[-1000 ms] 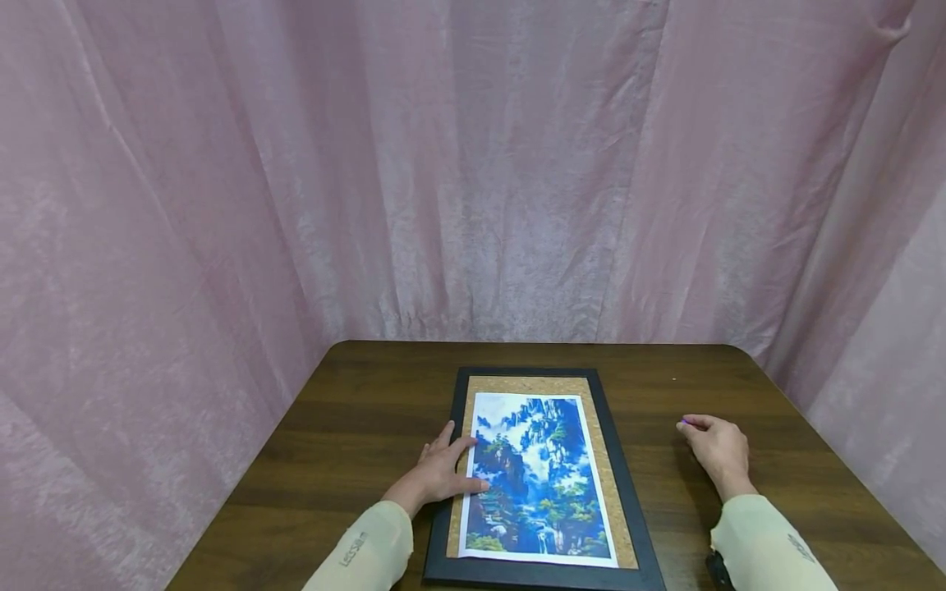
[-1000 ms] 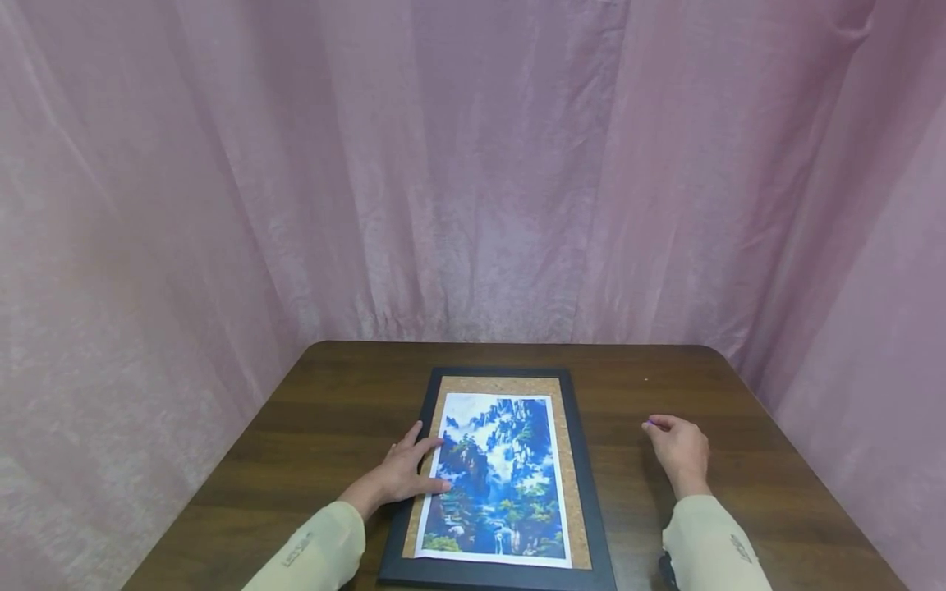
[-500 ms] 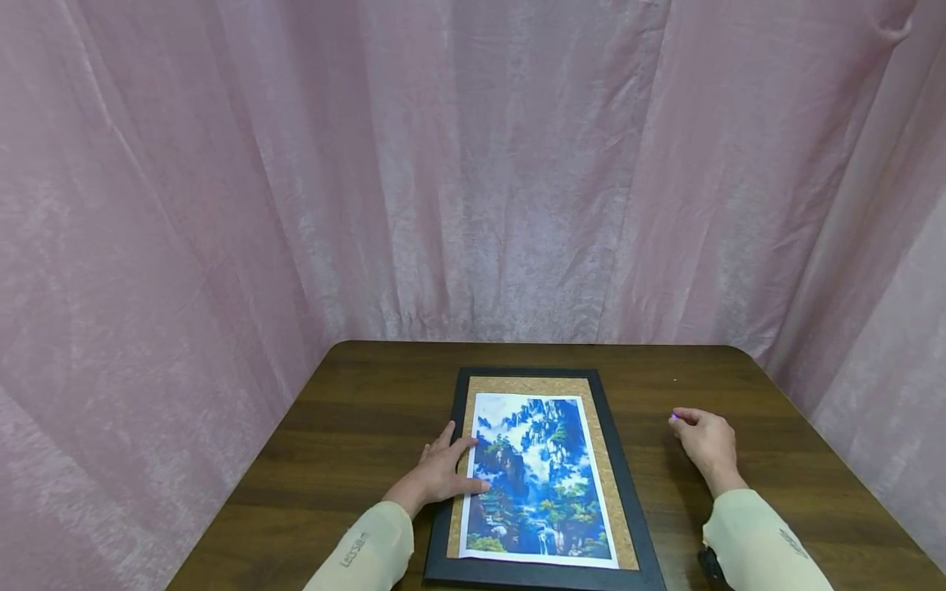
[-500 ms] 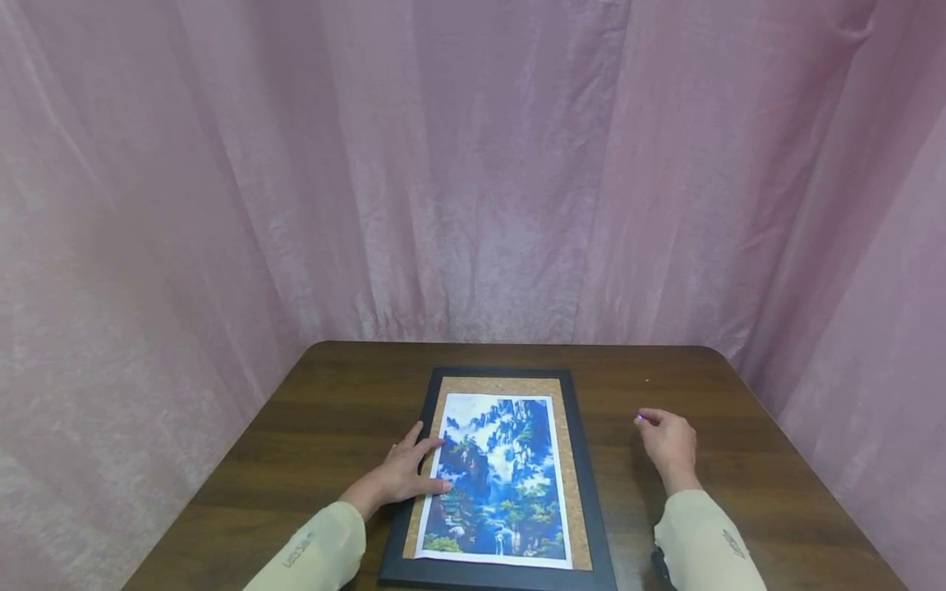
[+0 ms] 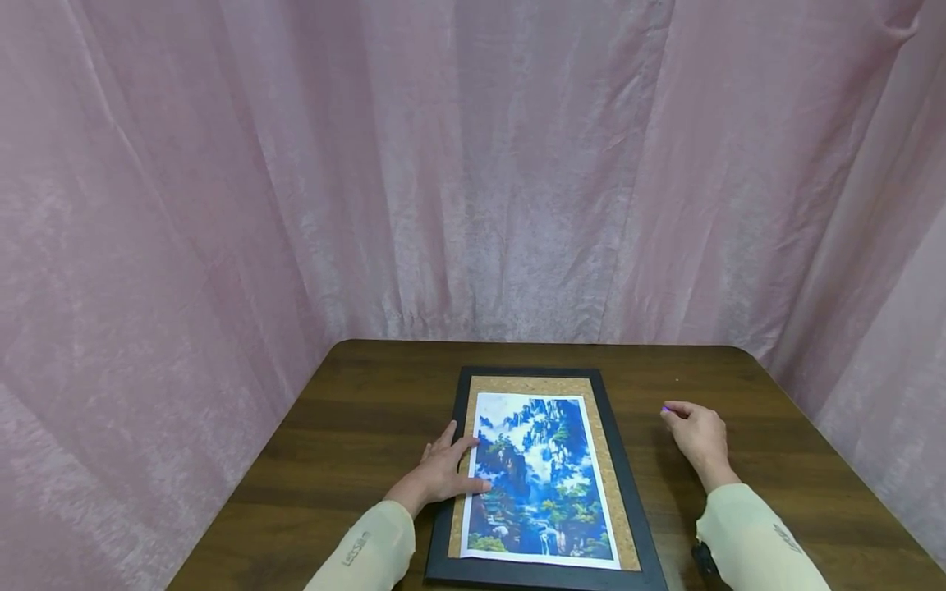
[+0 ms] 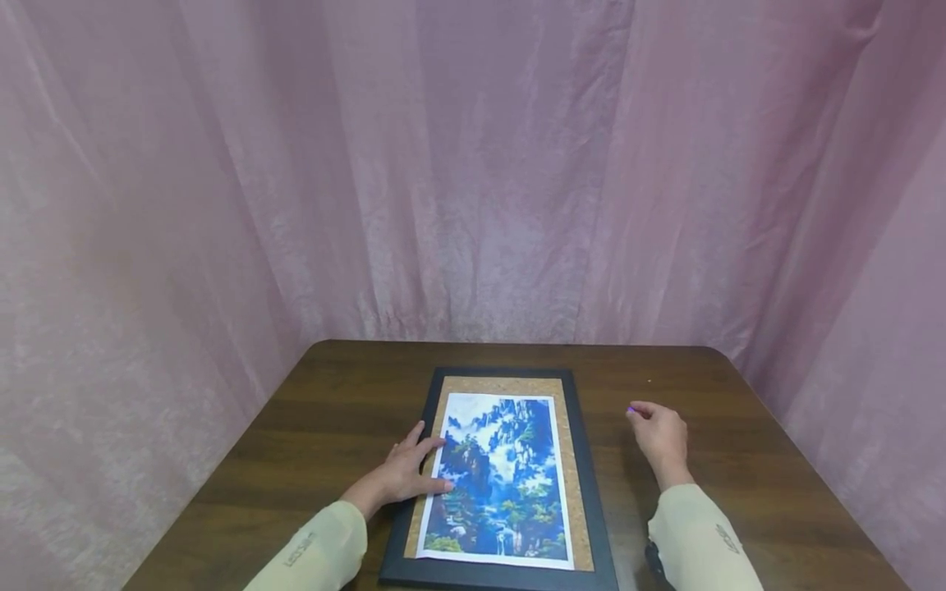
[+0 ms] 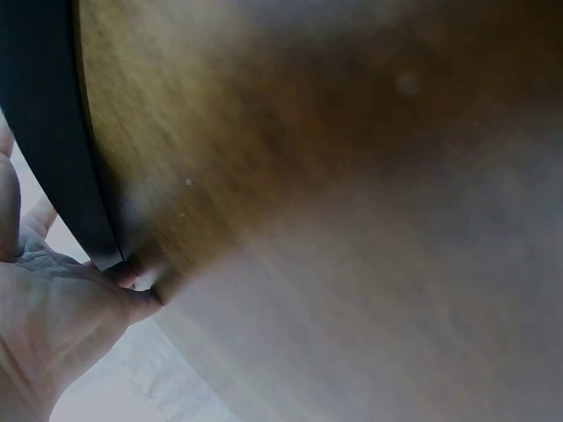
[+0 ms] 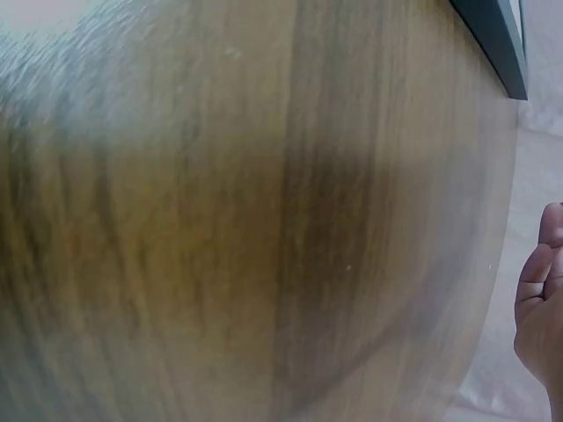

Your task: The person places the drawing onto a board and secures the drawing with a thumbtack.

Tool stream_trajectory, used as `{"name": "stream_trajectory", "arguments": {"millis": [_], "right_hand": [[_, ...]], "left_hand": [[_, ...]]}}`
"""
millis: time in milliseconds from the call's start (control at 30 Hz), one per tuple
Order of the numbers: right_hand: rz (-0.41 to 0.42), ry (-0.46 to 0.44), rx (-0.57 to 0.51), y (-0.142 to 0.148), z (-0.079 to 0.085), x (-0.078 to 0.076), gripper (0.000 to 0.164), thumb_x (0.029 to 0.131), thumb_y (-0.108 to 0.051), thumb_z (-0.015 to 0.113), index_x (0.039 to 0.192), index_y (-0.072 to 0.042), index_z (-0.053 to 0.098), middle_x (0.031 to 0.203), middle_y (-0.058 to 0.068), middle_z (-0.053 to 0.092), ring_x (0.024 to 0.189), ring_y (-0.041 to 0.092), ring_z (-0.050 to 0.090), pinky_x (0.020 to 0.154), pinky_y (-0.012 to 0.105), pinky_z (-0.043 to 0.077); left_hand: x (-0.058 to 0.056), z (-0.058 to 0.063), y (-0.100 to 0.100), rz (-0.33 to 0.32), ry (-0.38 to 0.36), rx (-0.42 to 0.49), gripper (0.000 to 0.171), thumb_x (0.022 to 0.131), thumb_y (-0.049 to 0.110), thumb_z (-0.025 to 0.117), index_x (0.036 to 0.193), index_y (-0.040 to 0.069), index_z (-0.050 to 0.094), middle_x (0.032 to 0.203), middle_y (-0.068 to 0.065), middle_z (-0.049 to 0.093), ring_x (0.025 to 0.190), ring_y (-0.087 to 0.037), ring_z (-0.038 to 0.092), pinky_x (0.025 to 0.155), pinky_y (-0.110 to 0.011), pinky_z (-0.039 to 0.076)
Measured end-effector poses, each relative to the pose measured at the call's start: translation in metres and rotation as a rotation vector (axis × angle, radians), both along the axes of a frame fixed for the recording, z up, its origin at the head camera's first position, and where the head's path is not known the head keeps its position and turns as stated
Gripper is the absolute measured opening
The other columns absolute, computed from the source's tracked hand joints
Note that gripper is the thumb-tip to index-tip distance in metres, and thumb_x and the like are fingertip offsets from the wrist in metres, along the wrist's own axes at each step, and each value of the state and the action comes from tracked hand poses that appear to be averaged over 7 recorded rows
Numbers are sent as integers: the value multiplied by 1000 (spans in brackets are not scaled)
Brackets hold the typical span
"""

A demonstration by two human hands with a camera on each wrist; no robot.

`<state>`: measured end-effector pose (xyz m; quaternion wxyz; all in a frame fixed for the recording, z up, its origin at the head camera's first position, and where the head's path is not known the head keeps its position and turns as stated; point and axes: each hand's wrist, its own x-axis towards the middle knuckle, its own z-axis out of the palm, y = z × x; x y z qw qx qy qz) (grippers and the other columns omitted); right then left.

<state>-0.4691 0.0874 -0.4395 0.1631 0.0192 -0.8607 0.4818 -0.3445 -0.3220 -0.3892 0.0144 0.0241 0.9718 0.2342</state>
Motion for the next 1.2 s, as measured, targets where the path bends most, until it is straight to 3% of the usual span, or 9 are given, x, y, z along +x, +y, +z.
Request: {"name": "stream_trajectory", "arguments": {"millis": [600,1200], "right_hand": [[35,27,13,-17,8,-5,35,98,-27,64,119,1,70,117,23,68,104,38,62,86,51,49],[87,-4,-37,-49,19,-11,32,98,-28,64,115,-1,71,115,21,68,96,31,61,80,44,50]], "left_hand": [[1,0,-1,-4,5,3,83,77,56,79,147,25,47,165,-15,7,142,-59,9,102,-79,17],[2,2,1,1,-3,11,82,78,54,79,147,25,46,165,-15,7,144,-55,8,105,-77,15]]}}
